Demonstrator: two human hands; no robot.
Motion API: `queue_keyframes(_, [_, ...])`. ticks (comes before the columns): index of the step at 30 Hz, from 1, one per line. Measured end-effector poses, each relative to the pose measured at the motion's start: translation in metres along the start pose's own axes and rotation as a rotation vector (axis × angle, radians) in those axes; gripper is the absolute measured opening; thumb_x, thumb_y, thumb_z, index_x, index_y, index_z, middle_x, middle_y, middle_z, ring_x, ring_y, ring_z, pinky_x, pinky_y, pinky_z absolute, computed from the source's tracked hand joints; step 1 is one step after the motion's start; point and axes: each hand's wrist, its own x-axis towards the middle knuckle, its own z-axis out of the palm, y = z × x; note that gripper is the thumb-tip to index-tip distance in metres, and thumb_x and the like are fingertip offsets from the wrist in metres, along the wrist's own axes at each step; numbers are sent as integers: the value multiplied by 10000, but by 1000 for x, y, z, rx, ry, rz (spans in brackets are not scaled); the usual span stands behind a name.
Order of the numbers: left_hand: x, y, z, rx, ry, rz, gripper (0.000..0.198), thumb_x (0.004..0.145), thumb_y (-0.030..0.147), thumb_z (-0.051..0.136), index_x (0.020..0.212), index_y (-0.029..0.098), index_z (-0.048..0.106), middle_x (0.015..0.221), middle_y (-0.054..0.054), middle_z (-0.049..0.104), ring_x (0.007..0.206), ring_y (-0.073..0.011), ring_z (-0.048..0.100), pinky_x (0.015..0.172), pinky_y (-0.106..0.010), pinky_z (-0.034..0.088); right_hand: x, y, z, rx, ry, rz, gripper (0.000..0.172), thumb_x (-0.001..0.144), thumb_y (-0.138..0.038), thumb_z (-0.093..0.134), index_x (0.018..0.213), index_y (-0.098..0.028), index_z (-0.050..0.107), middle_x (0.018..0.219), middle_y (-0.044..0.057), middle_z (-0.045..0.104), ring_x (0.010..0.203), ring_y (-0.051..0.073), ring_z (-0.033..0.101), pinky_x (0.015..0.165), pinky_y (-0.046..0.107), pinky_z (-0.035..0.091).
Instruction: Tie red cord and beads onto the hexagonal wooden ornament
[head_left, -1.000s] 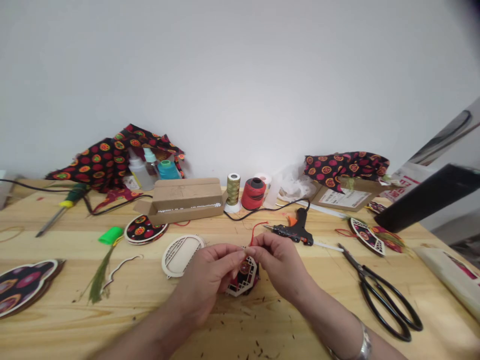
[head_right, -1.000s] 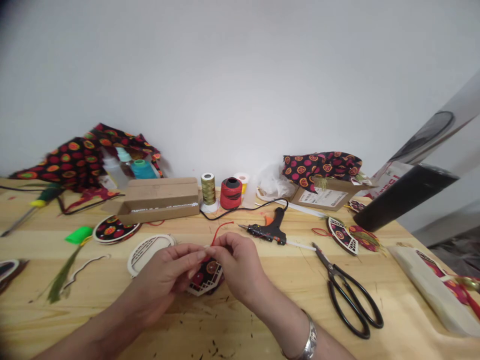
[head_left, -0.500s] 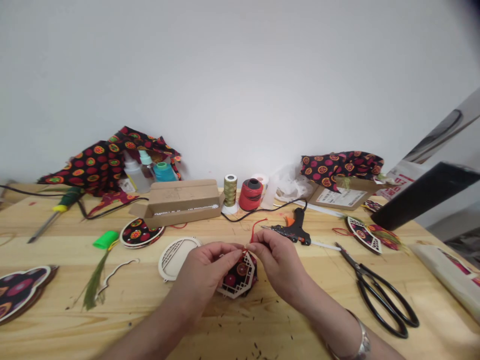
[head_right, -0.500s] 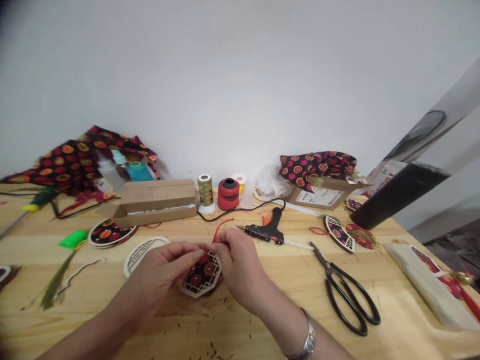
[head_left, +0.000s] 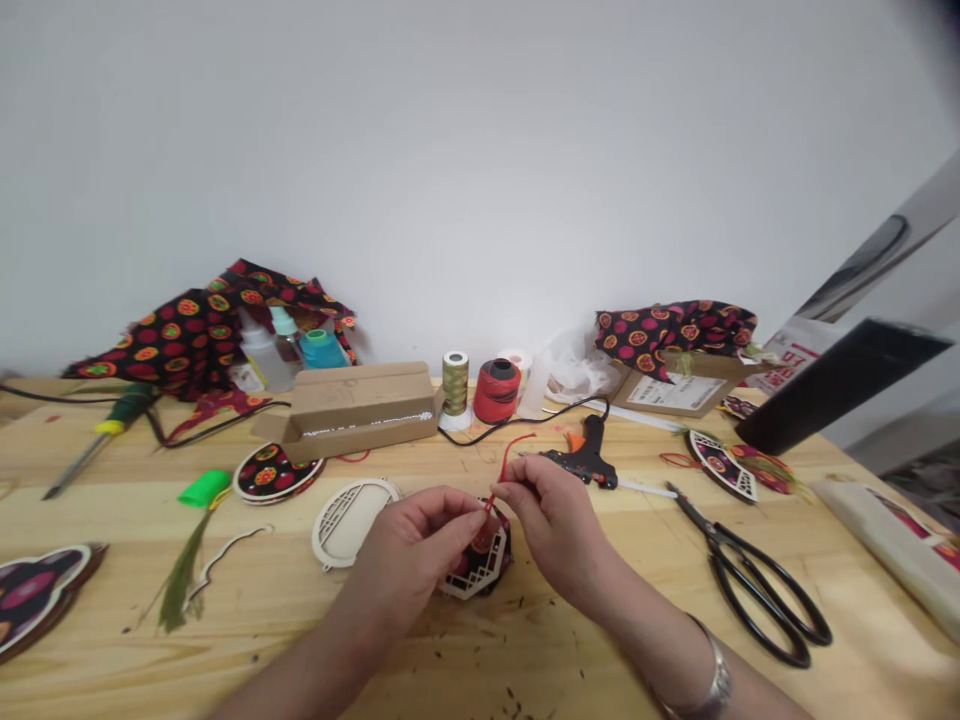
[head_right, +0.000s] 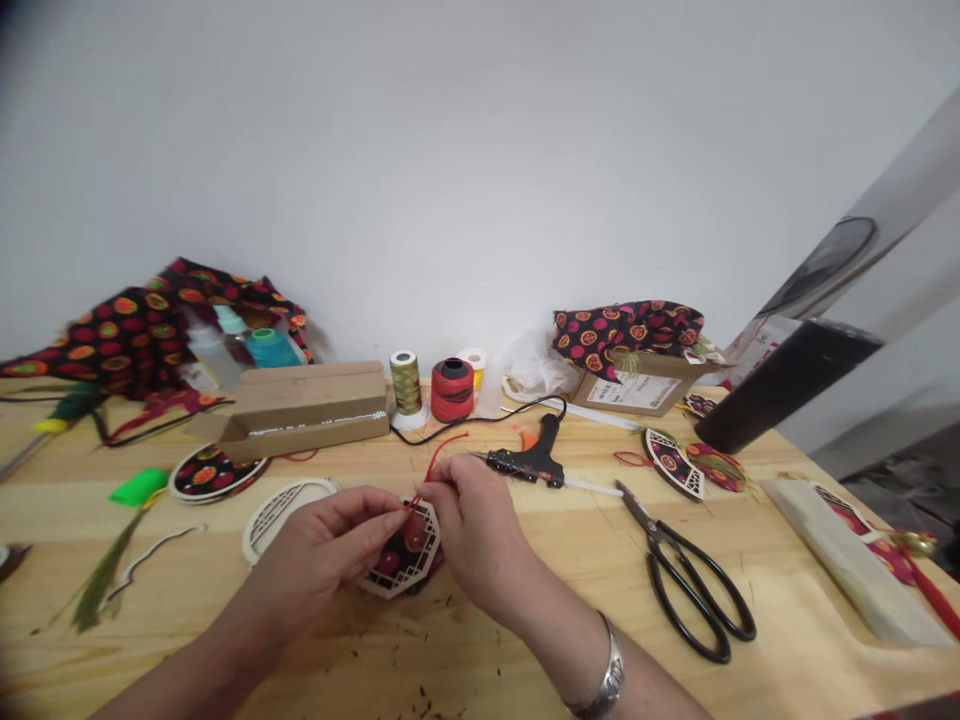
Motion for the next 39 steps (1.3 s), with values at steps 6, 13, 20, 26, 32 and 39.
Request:
queue_keyframes(6, [0, -1, -1, 60, 24, 25, 107, 686, 290, 637, 696, 190, 672, 614, 22, 656, 557, -103, 558, 515, -170, 432, 0, -1, 0, 35, 8, 5, 164, 796, -190, 492, 635, -181, 462, 584, -38, 488, 568, 98, 434, 539, 201, 326])
queue_keyframes(13, [-4, -1, 4, 228, 125, 242, 58, 666, 236, 628, 660, 208, 679, 798, -10, 694, 699, -158, 610, 617, -220, 480, 0, -1, -1, 78, 1, 12, 170, 796, -183, 480, 628, -179, 459, 580, -39, 477, 563, 97, 425, 531, 196, 330])
queue_keyframes(20, [-3, 4, 2, 70, -19, 0, 100, 678, 255, 632, 631, 167, 638, 520, 34, 612, 437, -75, 477, 435, -170, 361, -1, -2, -1, 90, 1, 8, 156, 792, -172, 480, 637, -182, 468, 594, -32, 487, 580, 107, 439, 549, 211, 328])
queue_keyframes(26, [-3, -2, 1, 156, 1, 70, 78, 701, 249, 606, 669, 184, 635, 597, 23, 635, 537, -115, 547, 512, -203, 408, -1, -1, 0, 102, 0, 16, 164, 788, -182, 486, 626, -181, 461, 580, -38, 470, 570, 103, 424, 542, 212, 324])
queue_keyframes(32, [-6, -7, 1, 656, 63, 496, 151, 778, 212, 515, 792, 212, 665, 752, -24, 618, 724, -166, 570, 662, -268, 431, 0, -1, 1, 229, -24, 122, 158, 778, -216, 491, 626, -172, 491, 570, -39, 467, 551, 97, 417, 522, 207, 334])
queue_keyframes(39, [-5, -12, 0, 847, 29, 590, 205, 819, 196, 456, 803, 215, 659, 744, -29, 580, 696, -154, 554, 635, -264, 431, 0, -4, 4, 609, -141, 320, 157, 746, -254, 523, 629, -166, 466, 501, -62, 411, 429, 60, 336, 396, 174, 266])
